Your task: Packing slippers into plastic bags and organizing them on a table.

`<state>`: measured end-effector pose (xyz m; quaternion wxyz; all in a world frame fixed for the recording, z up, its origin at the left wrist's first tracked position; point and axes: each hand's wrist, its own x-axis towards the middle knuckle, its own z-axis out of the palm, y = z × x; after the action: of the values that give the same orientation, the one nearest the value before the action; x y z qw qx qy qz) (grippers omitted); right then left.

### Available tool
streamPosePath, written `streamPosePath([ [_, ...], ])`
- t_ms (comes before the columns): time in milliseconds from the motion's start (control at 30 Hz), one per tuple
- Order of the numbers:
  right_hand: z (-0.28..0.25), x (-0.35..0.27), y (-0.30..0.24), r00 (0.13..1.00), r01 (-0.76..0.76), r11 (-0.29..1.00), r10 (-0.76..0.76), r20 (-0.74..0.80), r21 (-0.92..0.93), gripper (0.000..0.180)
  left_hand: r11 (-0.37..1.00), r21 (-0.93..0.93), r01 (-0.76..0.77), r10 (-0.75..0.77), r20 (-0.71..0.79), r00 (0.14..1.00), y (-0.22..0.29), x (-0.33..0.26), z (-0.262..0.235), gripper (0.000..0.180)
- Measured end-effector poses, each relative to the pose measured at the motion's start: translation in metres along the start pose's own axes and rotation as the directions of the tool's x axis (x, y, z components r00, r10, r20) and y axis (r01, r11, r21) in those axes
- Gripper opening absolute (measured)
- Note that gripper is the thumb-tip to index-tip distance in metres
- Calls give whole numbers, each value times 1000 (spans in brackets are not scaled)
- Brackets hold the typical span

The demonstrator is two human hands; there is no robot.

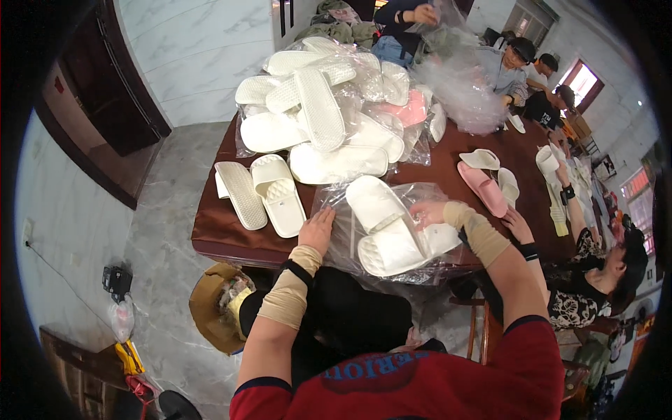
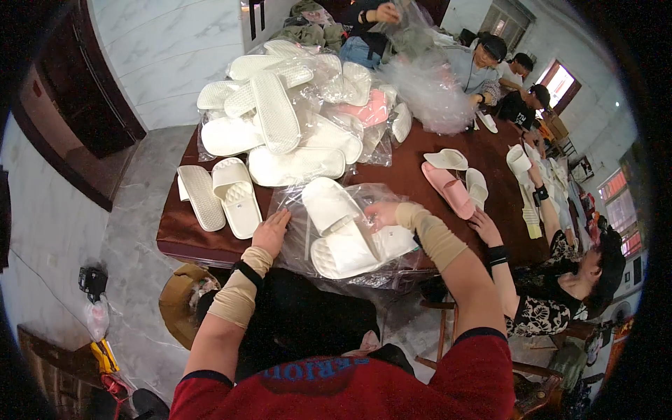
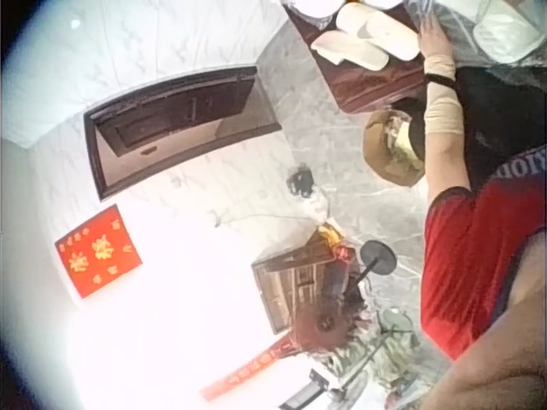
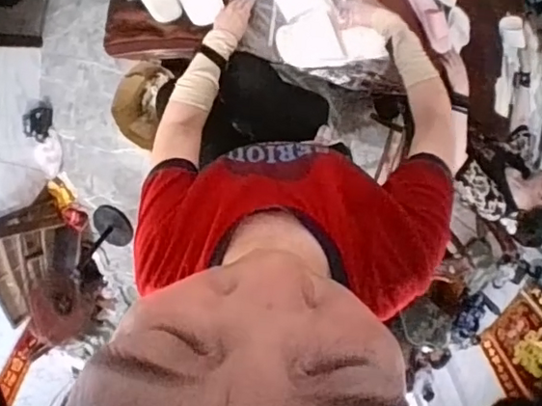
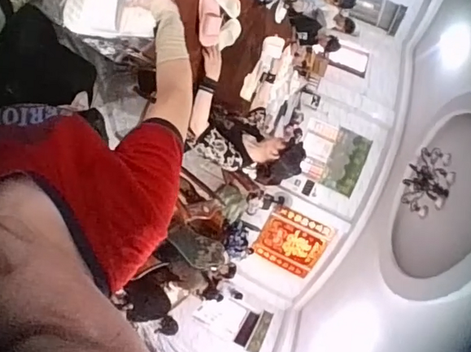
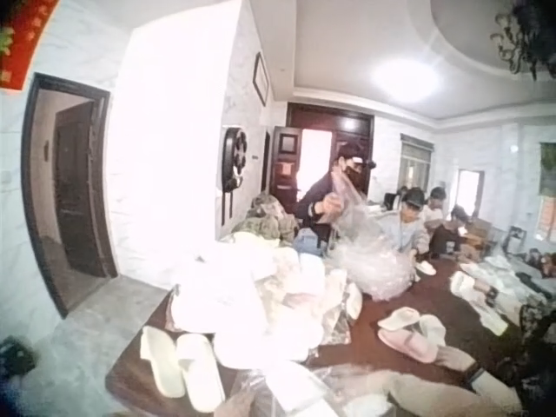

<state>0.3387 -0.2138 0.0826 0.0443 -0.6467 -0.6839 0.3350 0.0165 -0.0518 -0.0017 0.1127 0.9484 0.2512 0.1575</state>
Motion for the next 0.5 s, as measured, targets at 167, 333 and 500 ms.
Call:
streamPosePath([
  [167, -35, -25, -24, 950, -271, 956, 247, 189, 112, 44, 994, 111, 12, -16, 36, 999, 17, -1, -8, 45],
  [333, -1, -23, -59, 959, -274, 961, 276, 57, -39, 38, 984, 174, 23, -29, 37, 999, 17, -5, -8, 43],
  [500, -15, -71, 2, 934, -334, 939, 317, 165, 88, 45, 990, 141, -28, 31, -18, 999, 22, 4, -2, 43],
])
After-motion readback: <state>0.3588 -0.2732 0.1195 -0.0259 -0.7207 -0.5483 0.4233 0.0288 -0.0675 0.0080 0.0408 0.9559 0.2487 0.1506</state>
